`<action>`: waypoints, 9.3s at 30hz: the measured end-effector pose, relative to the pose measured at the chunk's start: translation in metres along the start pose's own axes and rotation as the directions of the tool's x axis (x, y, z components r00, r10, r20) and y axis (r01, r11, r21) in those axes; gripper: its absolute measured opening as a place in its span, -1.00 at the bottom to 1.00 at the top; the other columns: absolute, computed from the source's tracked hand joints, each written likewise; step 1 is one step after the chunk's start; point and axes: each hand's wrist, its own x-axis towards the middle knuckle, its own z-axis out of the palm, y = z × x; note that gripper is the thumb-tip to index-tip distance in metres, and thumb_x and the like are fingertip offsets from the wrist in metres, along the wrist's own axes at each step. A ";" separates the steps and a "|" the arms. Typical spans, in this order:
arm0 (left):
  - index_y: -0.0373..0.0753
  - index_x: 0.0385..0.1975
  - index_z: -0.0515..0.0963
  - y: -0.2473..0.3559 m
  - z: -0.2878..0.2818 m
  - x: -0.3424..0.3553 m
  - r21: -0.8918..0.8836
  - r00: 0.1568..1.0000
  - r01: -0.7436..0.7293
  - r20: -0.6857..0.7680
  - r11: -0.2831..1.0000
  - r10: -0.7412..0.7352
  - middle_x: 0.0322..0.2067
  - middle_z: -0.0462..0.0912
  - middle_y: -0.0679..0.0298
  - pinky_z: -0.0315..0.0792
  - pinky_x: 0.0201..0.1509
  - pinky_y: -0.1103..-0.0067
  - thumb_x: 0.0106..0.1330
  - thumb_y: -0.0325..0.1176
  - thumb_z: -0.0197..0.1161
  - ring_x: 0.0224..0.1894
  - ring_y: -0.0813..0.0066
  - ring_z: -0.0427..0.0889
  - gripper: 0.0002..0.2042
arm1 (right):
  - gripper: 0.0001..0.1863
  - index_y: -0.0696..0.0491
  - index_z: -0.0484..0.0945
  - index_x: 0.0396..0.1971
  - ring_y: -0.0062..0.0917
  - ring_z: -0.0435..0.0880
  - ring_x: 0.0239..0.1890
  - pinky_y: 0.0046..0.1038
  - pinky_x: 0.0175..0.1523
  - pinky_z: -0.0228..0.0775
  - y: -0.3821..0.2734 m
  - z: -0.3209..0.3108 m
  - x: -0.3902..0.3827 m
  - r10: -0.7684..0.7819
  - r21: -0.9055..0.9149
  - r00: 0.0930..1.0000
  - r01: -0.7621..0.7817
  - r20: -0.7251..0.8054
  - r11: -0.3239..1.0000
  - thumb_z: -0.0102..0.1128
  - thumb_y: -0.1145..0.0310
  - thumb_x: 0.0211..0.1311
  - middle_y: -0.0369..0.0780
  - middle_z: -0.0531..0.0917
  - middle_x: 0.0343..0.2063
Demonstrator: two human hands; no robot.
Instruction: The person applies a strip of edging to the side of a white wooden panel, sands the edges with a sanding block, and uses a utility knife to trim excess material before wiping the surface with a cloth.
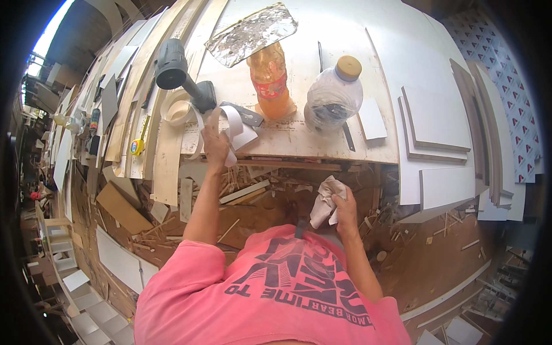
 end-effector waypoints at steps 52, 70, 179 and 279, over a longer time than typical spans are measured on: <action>-0.23 0.17 0.43 0.365 0.017 -0.105 -0.085 0.098 -0.344 0.987 0.935 0.126 -0.06 0.63 0.04 0.41 0.10 0.38 0.19 0.00 0.31 0.00 0.23 0.60 -0.40 | -0.61 0.13 0.35 0.17 -0.57 0.50 0.04 -0.49 0.17 0.35 -0.142 -0.148 -0.056 -0.349 0.264 0.937 0.333 0.016 0.905 -0.08 0.45 0.35 -0.21 0.53 -0.02; -0.23 0.10 0.44 0.423 0.032 -0.134 0.075 0.130 -0.641 0.991 0.764 0.012 -0.33 0.68 0.00 0.46 -0.09 0.31 0.26 0.01 0.23 -0.20 0.12 0.68 -0.47 | -0.57 0.16 0.32 0.19 -0.53 0.48 0.07 -0.48 0.21 0.31 -0.109 -0.194 -0.041 -0.247 0.425 0.965 0.189 0.086 0.885 -0.09 0.42 0.33 -0.19 0.50 0.03; -0.15 0.30 0.28 0.480 0.357 -0.290 -0.224 0.267 -0.839 0.625 0.496 0.734 0.36 0.18 0.07 -0.13 0.49 0.26 0.48 -0.25 -0.10 0.45 0.09 0.02 -0.58 | -0.51 0.05 0.46 0.15 -0.19 0.26 0.33 -0.15 0.39 0.10 -0.153 -0.512 0.063 -0.834 -0.964 0.483 -0.125 -0.267 0.235 0.19 0.39 0.17 -0.21 0.41 0.23; -0.28 0.26 0.27 0.481 0.358 -0.287 -0.303 0.218 -0.807 0.646 0.507 0.732 0.25 0.30 0.02 0.09 0.37 0.24 0.35 -0.46 -0.04 0.34 0.04 0.18 -0.55 | -0.85 0.04 0.41 -0.28 -0.27 0.62 -0.37 -0.24 -0.25 0.50 -0.200 -0.544 0.066 -0.556 -0.657 0.505 -0.031 -0.661 0.753 0.18 0.42 0.20 -0.19 0.48 -0.29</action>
